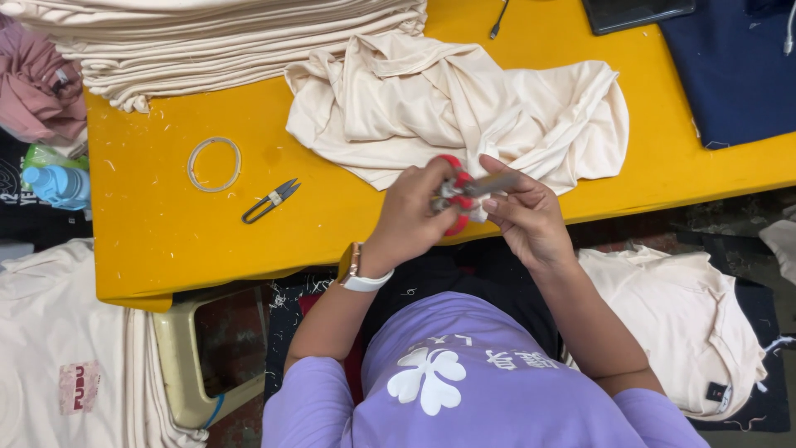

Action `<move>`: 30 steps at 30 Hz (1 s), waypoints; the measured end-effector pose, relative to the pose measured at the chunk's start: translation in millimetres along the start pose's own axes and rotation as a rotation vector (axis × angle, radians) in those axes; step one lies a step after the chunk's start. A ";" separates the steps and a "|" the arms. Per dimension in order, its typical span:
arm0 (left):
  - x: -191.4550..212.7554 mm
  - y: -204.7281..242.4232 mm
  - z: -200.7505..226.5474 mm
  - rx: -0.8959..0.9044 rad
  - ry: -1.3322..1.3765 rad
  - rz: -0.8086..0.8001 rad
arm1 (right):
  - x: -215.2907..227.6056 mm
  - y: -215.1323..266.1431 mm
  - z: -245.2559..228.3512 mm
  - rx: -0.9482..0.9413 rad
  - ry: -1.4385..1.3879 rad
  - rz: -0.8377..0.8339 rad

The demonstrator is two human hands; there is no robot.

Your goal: Trimming loose threads from t-shirts with scissors and folding them for packaging.

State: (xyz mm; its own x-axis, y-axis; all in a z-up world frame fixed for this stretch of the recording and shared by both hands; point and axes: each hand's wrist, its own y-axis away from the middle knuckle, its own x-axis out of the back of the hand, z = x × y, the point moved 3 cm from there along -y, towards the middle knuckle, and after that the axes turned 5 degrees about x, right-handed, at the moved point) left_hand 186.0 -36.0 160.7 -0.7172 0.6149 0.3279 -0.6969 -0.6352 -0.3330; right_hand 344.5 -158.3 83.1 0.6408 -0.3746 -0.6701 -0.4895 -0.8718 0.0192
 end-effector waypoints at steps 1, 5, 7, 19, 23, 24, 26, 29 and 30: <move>-4.5 0.0 -5.1 -0.013 -0.037 -0.006 | 3.2 -0.2 2.0 0.026 0.041 0.010; -6.7 -1.2 -6.0 0.089 0.130 0.049 | 59.8 -6.6 32.1 0.095 0.139 0.023; -0.7 -2.8 8.9 0.125 0.239 0.013 | 47.1 -7.6 23.2 0.110 0.159 0.021; 2.1 -5.1 16.7 0.142 0.089 -0.079 | -12.3 -4.7 -6.1 0.165 0.189 -0.004; 8.4 -9.0 15.7 0.115 -0.042 -0.180 | -12.5 -2.7 -7.3 0.187 0.252 -0.010; 8.5 -9.1 18.2 0.115 -0.043 -0.177 | -2.0 -3.6 -2.2 0.186 0.252 -0.013; 6.9 -8.6 22.8 0.124 -0.083 -0.214 | 18.6 -4.7 6.6 0.239 0.323 -0.033; 4.4 -12.9 26.5 0.113 -0.106 -0.245 | -7.3 -0.9 -7.3 0.266 0.377 -0.046; 4.2 -13.8 24.9 0.113 -0.106 -0.246 | -11.6 0.3 -10.0 0.267 0.376 -0.045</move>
State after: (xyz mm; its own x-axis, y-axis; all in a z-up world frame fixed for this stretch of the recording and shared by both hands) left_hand 192.7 -36.3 188.6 -0.5182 0.7087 0.4787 -0.8408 -0.5247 -0.1334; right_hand 342.8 -157.4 98.2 0.8111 -0.4696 -0.3489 -0.5595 -0.7966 -0.2286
